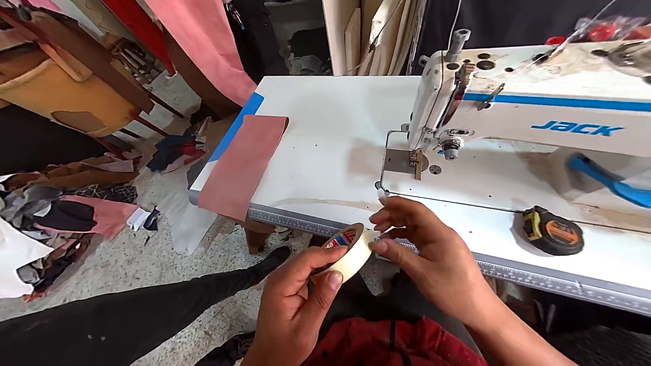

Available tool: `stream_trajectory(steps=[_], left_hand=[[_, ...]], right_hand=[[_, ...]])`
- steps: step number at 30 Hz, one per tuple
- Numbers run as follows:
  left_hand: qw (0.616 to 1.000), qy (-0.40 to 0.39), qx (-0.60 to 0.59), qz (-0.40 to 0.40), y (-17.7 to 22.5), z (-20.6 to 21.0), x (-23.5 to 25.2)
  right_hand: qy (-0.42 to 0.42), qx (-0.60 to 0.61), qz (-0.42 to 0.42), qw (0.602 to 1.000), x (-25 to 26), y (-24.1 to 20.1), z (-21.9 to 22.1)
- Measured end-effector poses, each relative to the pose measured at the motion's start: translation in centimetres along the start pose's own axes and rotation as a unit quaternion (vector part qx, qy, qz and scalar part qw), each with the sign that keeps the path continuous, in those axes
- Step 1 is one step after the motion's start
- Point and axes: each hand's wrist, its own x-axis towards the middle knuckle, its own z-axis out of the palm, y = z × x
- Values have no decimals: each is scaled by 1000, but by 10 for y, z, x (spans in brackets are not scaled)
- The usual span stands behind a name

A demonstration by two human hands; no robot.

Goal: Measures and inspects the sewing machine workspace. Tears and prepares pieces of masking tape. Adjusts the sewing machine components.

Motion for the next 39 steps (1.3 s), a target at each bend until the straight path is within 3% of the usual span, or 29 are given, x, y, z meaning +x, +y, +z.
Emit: stream_trajectory(steps=[12, 14, 17, 19, 21, 24, 27, 34, 39], left_hand=[[988, 23, 147, -29, 11, 7, -7], [969, 38, 241, -43, 15, 7, -7], [894, 80, 424, -120, 1, -17, -10], [891, 96, 406, -180, -14, -39, -17], [921, 91, 342, -161, -13, -48, -23], [962, 66, 249, -90, -1, -38, -23], [973, 52, 223, -36, 9, -25, -19], [970, 33, 241, -23, 10, -15, -19], [979, -122, 137, -85, 10, -42, -21]], right_hand=[[52, -3, -24, 998, -12, -5, 12], [67, -9, -31, 997, -15, -8, 7], [141, -20, -80, 987, -11, -23, -41], [165, -21, -101, 981, -8, -30, -79], [139, -41, -86, 986, -8, -33, -79], [35, -60, -12, 997, -10, -31, -30], [1, 14, 32, 999, -6, -14, 15], [-16, -44, -29, 998, 6, -10, 50], [-78, -46, -12, 996, 10, -12, 33]])
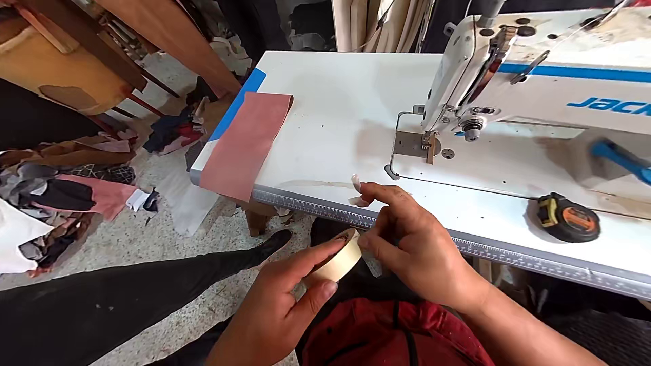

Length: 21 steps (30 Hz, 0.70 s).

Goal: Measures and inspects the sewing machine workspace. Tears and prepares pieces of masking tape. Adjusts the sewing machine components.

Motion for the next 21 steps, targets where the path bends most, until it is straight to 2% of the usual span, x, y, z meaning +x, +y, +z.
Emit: stream_trajectory(steps=[9, 13, 17, 21], left_hand=[[992, 11, 124, -14, 13, 2, -4], [986, 16, 162, -20, 18, 2, 0], [982, 30, 188, -12, 21, 2, 4], [989, -14, 149, 11, 21, 0, 7]], right_hand=[[-19, 77, 94, 992, -10, -10, -13], [-58, 93, 140, 984, -12, -10, -21], [-92, 136, 130, 978, -15, -8, -27], [-65, 45, 85, 993, -16, -8, -25]])
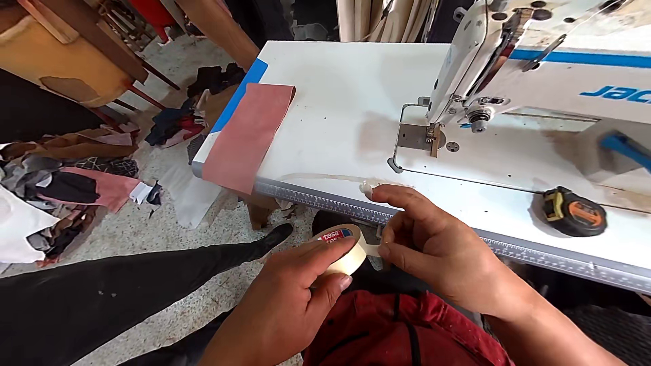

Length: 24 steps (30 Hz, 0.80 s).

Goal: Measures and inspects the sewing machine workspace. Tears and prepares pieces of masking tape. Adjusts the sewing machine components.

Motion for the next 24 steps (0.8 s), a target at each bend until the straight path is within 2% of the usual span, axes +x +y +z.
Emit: stream_trajectory(steps=[3, 5, 14, 19, 22, 24], left_hand=[[980, -111, -156, 56, -12, -17, 0], [966, -145, -203, 68, -16, -24, 2], [995, -88, 27, 35, 2, -16, 7], [991, -72, 111, -13, 8, -9, 15], [984, -26, 171, -50, 10, -4, 24], [975, 8, 218, -39, 15, -1, 29]], right_hand=[[-4, -14, -13, 1000, -1, -2, -16], [-5, -6, -10, 1000, -6, -5, -23], [32, 21, 10, 999, -22, -8, -28], [33, 46, -1, 998, -30, -7, -32], [39, 52, -7, 998, -36, -9, -40], [50, 47, -14, 998, -40, -9, -45]])
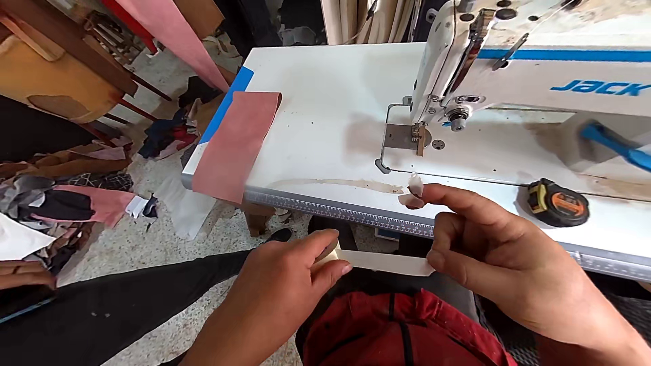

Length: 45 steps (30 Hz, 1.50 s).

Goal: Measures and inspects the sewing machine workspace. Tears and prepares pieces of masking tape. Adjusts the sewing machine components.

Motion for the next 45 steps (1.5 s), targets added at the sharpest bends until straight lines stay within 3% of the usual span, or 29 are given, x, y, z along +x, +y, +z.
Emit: stream_trajectory(steps=[2, 3, 5, 7, 11, 15, 19, 23, 25, 27, 30, 32, 35, 39, 43, 45], left_hand=[[999, 9, -7, 43, 1, -4, 2], [995, -23, -56, 79, -3, -10, 3], [951, -149, -223, 152, -18, -25, 8], [907, -211, -324, 167, -24, -30, 12], [977, -160, -85, 112, -5, -18, 11], [993, -83, 65, 49, -1, -5, 19], [990, -35, 69, 121, 9, -12, 28], [977, -33, 116, 174, 22, -29, 39], [972, -34, 133, 190, 25, -39, 44], [968, -30, 147, 201, 24, -48, 48], [965, -22, 155, 209, 22, -54, 58], [963, -17, 166, 210, 19, -55, 65], [964, -34, 175, 198, 18, -57, 65], [966, -7, 170, 196, 14, -56, 64], [968, 27, 165, 186, 14, -56, 58], [965, 44, 177, 191, 16, -56, 57]], right_hand=[[13, -4, -9, 1000, -2, 1, -8], [22, -4, -12, 1000, -3, 3, -15], [55, -1, -19, 998, -9, 7, -31], [63, 0, -19, 998, -20, 10, -45], [70, -10, 24, 997, -39, 17, -39], [97, 1, 9, 995, -51, 26, -43], [111, -158, 23, 981, -56, 44, -57], [150, -369, 48, 916, -78, 55, -75], [143, -296, 66, 942, -103, 49, -82], [70, -141, 139, 978, -129, 64, -65], [76, -74, 356, 928, -154, 155, -16], [131, -184, 422, 878, -155, 193, 1], [135, -321, 392, 851, -153, 197, 13], [196, -356, 316, 857, -163, 221, 6], [169, -400, 395, 809, -173, 217, -21], [142, -371, 389, 831, -164, 181, -30]])
